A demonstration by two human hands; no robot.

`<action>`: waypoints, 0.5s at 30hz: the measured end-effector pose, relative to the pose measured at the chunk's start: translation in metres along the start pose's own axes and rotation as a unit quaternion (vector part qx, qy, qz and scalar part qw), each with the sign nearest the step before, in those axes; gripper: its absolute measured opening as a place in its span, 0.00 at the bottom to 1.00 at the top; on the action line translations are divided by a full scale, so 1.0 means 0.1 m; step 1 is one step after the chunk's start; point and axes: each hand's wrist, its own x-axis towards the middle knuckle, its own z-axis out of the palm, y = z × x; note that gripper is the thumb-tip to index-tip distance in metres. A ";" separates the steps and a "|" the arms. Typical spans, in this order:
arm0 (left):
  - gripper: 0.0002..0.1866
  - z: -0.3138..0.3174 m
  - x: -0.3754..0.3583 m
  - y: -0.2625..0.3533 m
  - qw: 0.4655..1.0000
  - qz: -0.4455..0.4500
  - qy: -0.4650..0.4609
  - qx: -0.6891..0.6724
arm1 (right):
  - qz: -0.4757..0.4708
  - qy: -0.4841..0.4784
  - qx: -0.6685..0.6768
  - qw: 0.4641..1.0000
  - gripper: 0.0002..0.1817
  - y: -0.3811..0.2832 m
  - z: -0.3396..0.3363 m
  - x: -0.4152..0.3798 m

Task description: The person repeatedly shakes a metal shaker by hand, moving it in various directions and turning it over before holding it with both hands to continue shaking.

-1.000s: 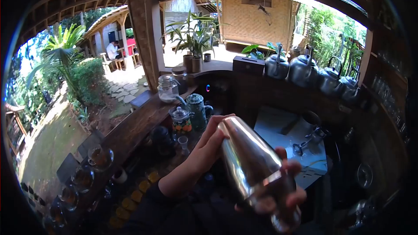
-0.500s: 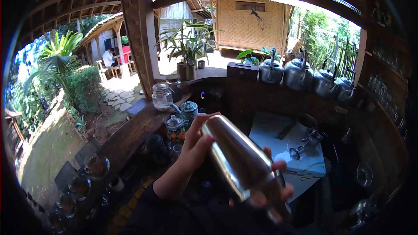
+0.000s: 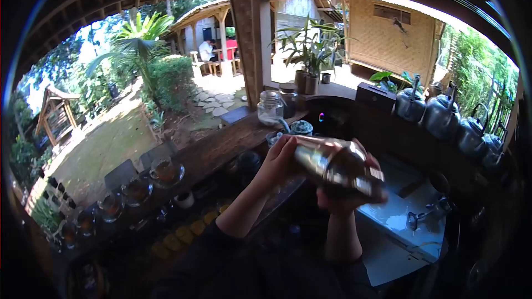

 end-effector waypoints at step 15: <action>0.21 -0.27 -0.44 -0.13 0.981 0.007 0.191 0.030 | 0.126 0.013 0.161 0.979 0.54 0.24 0.32 -0.20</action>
